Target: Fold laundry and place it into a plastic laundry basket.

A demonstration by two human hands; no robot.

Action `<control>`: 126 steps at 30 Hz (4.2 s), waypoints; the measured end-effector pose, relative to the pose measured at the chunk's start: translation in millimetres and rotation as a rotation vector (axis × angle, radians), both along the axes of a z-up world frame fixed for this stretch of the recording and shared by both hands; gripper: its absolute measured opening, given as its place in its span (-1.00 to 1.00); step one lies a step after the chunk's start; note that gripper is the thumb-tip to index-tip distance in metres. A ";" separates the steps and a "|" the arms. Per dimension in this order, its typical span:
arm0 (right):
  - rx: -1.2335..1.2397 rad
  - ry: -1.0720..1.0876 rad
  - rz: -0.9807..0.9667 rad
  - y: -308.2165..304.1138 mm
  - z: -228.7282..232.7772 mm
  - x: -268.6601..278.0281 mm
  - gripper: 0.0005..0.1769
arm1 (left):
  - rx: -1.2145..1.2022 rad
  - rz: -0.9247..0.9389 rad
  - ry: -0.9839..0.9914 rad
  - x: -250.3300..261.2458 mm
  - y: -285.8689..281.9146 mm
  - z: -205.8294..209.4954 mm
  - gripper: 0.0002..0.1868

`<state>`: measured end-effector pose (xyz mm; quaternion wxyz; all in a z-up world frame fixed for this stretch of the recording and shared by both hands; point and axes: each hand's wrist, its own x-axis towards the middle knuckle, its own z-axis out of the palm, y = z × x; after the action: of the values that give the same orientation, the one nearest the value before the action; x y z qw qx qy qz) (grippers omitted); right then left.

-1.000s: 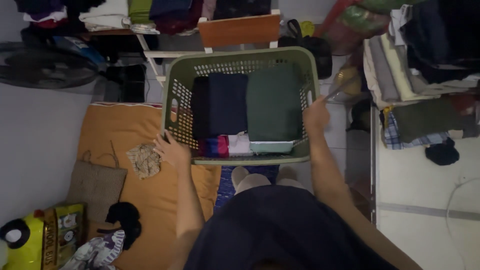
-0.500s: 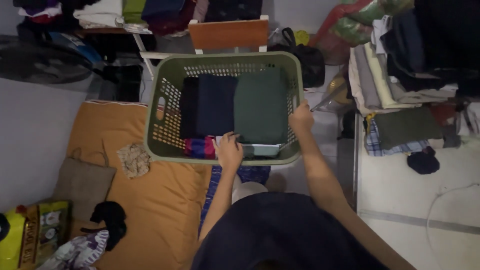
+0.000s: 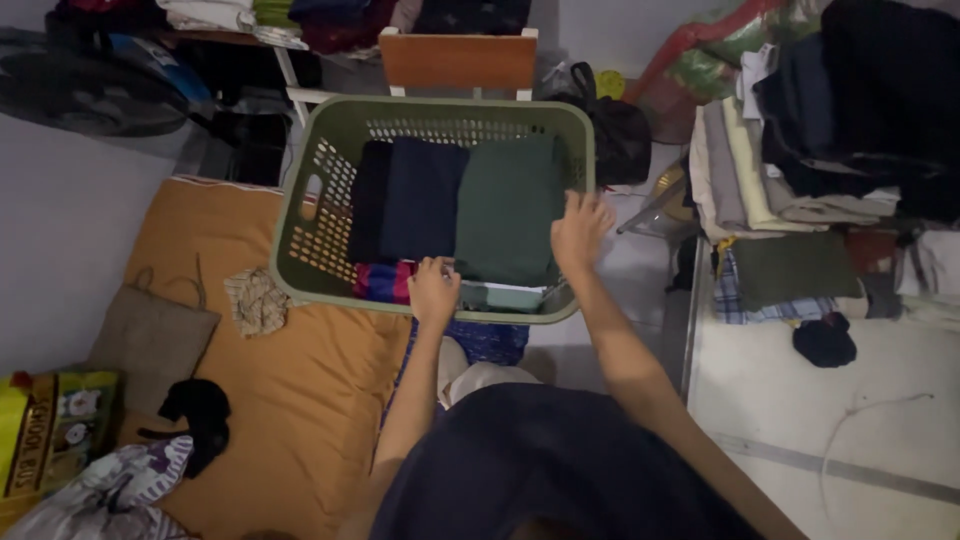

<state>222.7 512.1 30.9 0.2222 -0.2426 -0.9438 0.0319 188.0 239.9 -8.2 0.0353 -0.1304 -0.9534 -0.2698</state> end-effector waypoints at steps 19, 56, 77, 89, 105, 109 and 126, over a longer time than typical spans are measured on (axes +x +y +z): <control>-0.130 0.037 0.270 6.8 -2.9 6.7 -0.58 | -0.007 0.049 -0.009 3.9 1.6 -0.7 -0.79; -0.693 0.279 0.135 146.3 -58.1 269.2 -0.81 | -0.076 0.102 -0.046 4.7 -3.4 1.6 -0.82; -0.107 0.415 -0.110 235.4 59.8 262.3 -0.58 | -0.001 0.021 0.000 10.4 -11.1 9.0 -0.84; -0.209 -0.132 -0.202 224.9 -4.8 242.6 0.20 | -0.004 0.021 0.006 8.8 -11.4 9.7 -0.85; -0.303 -0.032 -0.249 265.2 -46.4 240.3 -0.45 | 0.027 0.044 -0.002 10.1 -9.2 11.8 -0.84; -0.358 0.088 -0.272 294.7 -73.1 244.3 -0.33 | 0.000 0.058 0.005 7.9 -10.1 6.7 -0.83; -0.756 1.056 -0.433 314.9 -20.2 280.6 -0.26 | 0.019 0.084 0.029 9.8 -7.0 6.4 -0.84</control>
<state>503.3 827.0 10.7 0.5541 -0.4389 -0.5632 0.4280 197.8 232.8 -1.8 0.0619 -0.0938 -0.9547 -0.2755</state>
